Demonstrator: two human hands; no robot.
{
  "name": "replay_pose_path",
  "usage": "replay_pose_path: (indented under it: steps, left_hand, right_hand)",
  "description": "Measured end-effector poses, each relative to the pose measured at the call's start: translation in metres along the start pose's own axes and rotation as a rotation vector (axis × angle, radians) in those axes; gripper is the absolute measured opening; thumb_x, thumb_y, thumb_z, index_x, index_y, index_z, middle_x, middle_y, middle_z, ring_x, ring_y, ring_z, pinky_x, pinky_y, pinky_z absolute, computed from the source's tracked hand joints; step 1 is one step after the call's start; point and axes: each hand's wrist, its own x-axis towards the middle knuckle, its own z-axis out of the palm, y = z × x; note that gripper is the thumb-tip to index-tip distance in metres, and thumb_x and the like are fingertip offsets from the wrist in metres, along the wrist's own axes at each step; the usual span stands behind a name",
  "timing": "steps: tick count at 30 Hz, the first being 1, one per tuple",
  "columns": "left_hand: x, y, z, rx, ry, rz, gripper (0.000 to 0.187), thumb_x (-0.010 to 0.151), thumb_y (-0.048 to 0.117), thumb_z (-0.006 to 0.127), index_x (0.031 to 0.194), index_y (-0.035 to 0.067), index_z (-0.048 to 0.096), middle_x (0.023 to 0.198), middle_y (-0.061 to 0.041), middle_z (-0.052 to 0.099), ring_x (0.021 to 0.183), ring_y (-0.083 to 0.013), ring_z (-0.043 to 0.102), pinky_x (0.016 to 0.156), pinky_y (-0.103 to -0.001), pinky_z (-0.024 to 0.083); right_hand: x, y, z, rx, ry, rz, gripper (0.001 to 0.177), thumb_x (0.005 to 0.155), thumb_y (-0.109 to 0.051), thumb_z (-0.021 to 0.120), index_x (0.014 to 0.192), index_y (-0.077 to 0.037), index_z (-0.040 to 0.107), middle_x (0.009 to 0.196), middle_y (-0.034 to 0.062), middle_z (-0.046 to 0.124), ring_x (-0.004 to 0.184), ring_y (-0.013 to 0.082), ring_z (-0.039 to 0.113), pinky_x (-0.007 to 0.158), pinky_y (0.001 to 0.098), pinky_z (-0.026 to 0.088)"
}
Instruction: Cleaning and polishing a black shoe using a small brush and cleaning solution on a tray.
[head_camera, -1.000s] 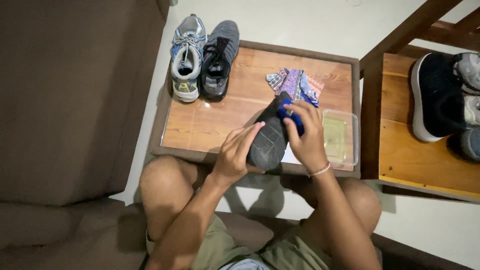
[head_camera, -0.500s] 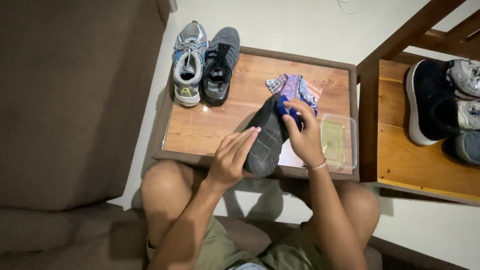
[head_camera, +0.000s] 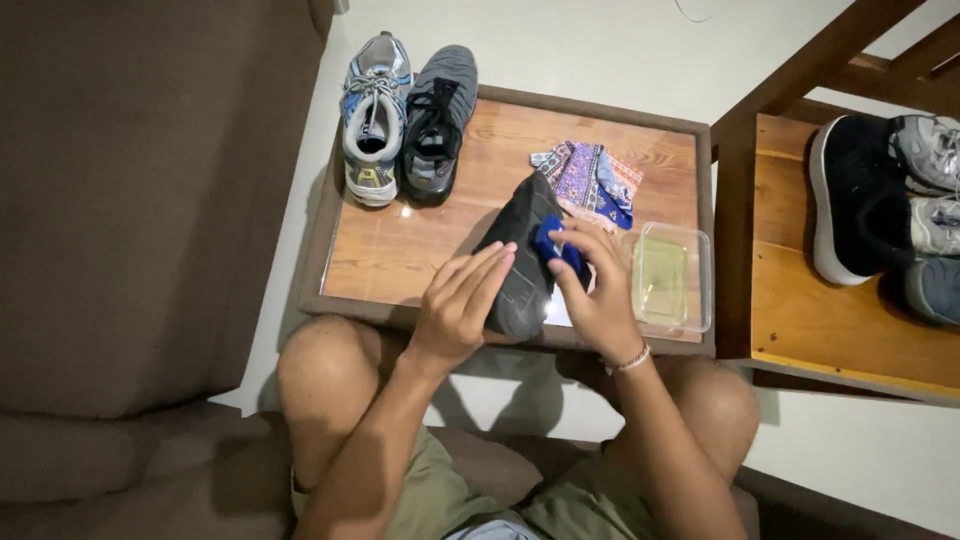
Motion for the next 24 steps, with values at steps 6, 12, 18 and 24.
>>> replay_pose_path:
  steps: [6,12,18,24]
  left_hand:
    - [0.02,0.017,-0.006,-0.045,-0.063,-0.016,0.047,0.11,0.031,0.043,0.135,-0.003,0.062,0.13,-0.02,0.068,0.118,-0.0366,0.068,0.096,-0.048,0.054]
    - [0.008,0.014,0.001,0.068,-0.187,-0.148,0.047,0.093,0.017,0.069,0.14,0.014,0.064,0.137,-0.008,0.066,0.125,-0.0312,0.064,0.103,-0.047,0.052]
    - [0.0,0.013,-0.001,0.227,-0.342,-0.237,0.102,0.045,0.025,0.098,0.14,0.026,0.062,0.136,-0.001,0.066,0.123,-0.0312,0.061,0.102,-0.05,0.053]
    - [-0.011,0.019,0.003,0.207,-0.449,-0.401,0.102,0.046,0.018,0.099,0.138,0.034,0.06,0.132,-0.012,0.041,0.121,-0.0371,0.046,0.104,-0.055,0.044]
  right_hand:
    - [-0.012,0.006,-0.014,0.082,-0.023,0.093,0.029,0.096,-0.006,0.07,0.125,-0.007,0.069,0.127,0.015,0.064,0.116,0.028,0.062,0.092,0.0378,0.054]
    - [-0.019,0.066,-0.014,0.206,0.142,0.48,0.04,0.103,-0.004,0.055,0.141,-0.011,0.06,0.128,0.0174,0.063,0.117,0.0249,0.059,0.097,0.0401,0.054]
    - [-0.033,0.078,-0.006,0.206,0.174,0.817,0.045,0.099,0.001,0.044,0.139,-0.01,0.063,0.161,0.0341,0.025,0.151,0.0463,0.025,0.121,0.0538,0.026]
    - [-0.073,0.117,0.002,0.065,0.03,0.98,0.043,0.096,-0.011,0.052,0.134,-0.02,0.069,0.141,0.0259,0.056,0.137,0.0379,0.05,0.114,0.0476,0.039]
